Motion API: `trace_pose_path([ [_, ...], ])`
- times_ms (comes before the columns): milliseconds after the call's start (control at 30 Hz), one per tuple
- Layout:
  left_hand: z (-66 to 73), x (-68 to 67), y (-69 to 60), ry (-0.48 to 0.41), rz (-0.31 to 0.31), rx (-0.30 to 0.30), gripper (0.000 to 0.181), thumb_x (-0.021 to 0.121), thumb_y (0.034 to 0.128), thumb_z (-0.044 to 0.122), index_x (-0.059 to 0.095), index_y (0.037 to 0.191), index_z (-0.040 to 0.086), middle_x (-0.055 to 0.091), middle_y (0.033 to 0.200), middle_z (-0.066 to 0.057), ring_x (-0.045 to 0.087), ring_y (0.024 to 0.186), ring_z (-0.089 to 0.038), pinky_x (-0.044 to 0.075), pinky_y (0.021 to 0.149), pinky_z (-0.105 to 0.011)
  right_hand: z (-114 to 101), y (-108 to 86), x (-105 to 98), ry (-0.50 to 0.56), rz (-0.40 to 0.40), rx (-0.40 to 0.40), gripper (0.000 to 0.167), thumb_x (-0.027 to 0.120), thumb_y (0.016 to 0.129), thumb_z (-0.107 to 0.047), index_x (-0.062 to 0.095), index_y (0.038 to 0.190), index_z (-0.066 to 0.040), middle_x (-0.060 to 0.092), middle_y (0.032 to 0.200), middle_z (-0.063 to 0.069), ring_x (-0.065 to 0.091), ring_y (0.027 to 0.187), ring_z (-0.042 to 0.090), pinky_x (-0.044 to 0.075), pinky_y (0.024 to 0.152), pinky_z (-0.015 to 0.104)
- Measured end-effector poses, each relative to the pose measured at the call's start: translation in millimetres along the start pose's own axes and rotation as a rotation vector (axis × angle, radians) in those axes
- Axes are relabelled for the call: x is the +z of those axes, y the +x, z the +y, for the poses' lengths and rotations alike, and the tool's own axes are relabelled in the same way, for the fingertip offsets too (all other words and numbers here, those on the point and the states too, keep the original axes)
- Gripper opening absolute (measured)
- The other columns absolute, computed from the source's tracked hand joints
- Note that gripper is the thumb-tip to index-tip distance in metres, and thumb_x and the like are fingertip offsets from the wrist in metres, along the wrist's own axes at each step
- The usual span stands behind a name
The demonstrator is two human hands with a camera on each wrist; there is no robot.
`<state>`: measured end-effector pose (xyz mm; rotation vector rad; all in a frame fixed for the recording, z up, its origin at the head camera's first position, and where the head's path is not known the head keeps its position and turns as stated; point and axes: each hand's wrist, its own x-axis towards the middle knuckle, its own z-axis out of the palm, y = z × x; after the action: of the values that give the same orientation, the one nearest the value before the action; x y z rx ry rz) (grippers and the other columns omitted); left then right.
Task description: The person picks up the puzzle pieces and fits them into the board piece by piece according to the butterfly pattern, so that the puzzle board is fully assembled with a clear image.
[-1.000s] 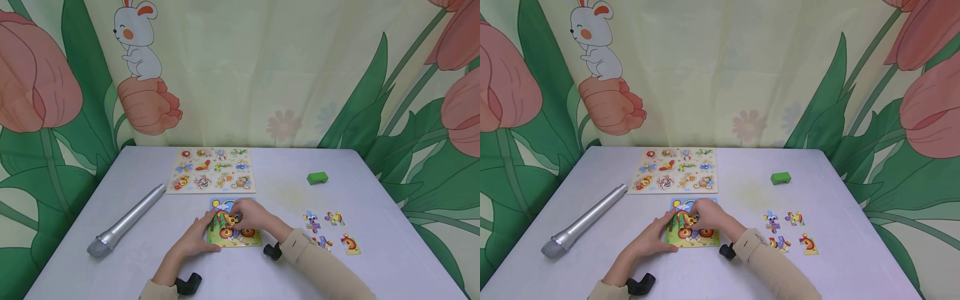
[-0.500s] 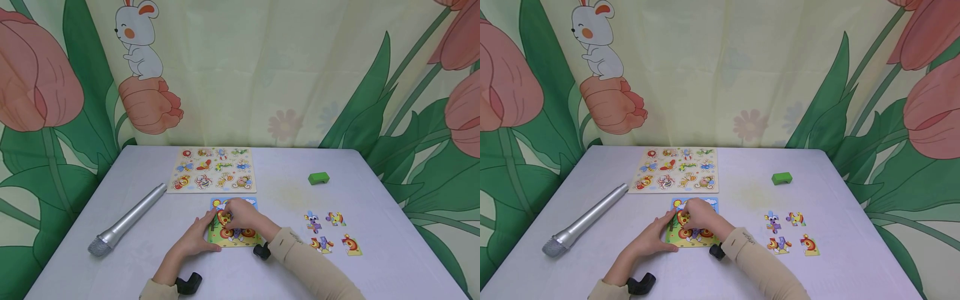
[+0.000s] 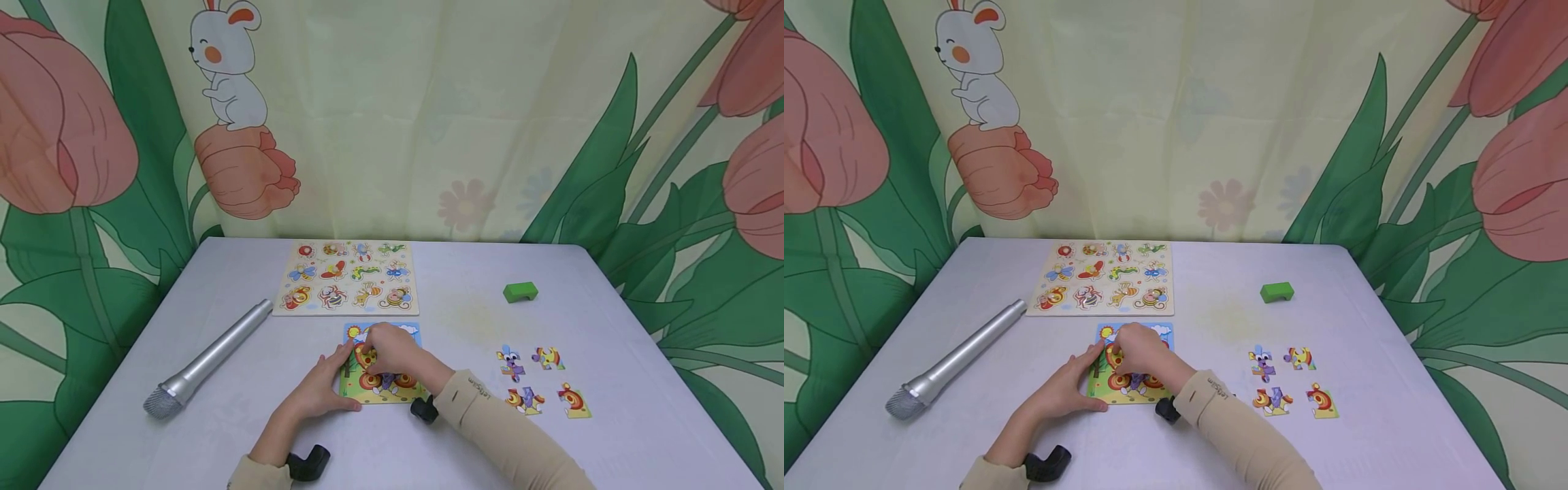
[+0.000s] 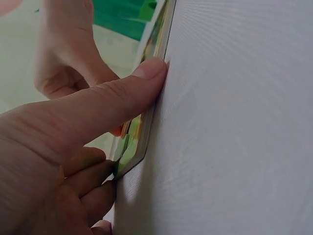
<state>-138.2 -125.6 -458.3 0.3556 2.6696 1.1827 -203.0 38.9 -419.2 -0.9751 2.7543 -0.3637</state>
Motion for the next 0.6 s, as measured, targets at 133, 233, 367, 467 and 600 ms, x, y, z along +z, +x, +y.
trace_pose_path([
  [133,0.4,0.3,-0.4,0.000,0.002,0.001,0.105,0.085,0.0608,0.028,0.025,0.144,0.007,0.027,0.147,-0.016,0.021,0.136,-0.031,0.007,0.111,-0.049,-2.6,-1.1,-0.4,-0.057,0.020,-0.007,0.025,0.080,0.069,-0.032,0.075,0.083,-0.013,0.061,0.080,-0.007,0.050,0.070,0.006,0.045,0.057,0.017],
  [233,1.0,0.2,-0.3,0.001,0.002,-0.005,0.105,0.085,0.0607,0.028,0.025,0.145,0.008,0.027,0.147,-0.016,0.020,0.136,-0.031,0.007,0.111,-0.049,-3.5,-1.4,-0.5,-0.085,0.034,-0.015,0.024,0.079,0.069,-0.033,0.075,0.082,-0.014,0.062,0.079,-0.007,0.051,0.070,0.006,0.046,0.057,0.018],
  [367,0.8,0.3,0.2,0.006,-0.004,-0.011,0.105,0.085,0.0606,0.028,0.025,0.145,0.008,0.027,0.147,-0.015,0.020,0.136,-0.031,0.007,0.111,-0.050,-2.9,-1.2,0.1,-0.097,0.031,-0.023,0.024,0.079,0.070,-0.034,0.075,0.084,-0.015,0.062,0.079,-0.007,0.053,0.071,0.006,0.046,0.057,0.018],
  [467,1.0,0.0,0.3,0.007,-0.007,-0.012,0.105,0.085,0.0605,0.028,0.025,0.145,0.008,0.026,0.147,-0.015,0.020,0.136,-0.031,0.006,0.111,-0.050,-1.8,-1.3,0.8,-0.104,0.034,-0.037,0.024,0.079,0.070,-0.034,0.075,0.084,-0.015,0.063,0.081,-0.007,0.055,0.072,0.007,0.047,0.057,0.018],
  [600,2.0,-1.2,-0.3,0.004,-0.011,-0.006,0.105,0.085,0.0606,0.028,0.026,0.144,0.007,0.026,0.147,-0.015,0.019,0.136,-0.031,0.006,0.111,-0.050,-0.9,-2.2,1.3,-0.122,0.039,-0.065,0.024,0.078,0.071,-0.034,0.075,0.087,-0.017,0.063,0.082,-0.007,0.055,0.074,0.007,0.047,0.057,0.017],
])
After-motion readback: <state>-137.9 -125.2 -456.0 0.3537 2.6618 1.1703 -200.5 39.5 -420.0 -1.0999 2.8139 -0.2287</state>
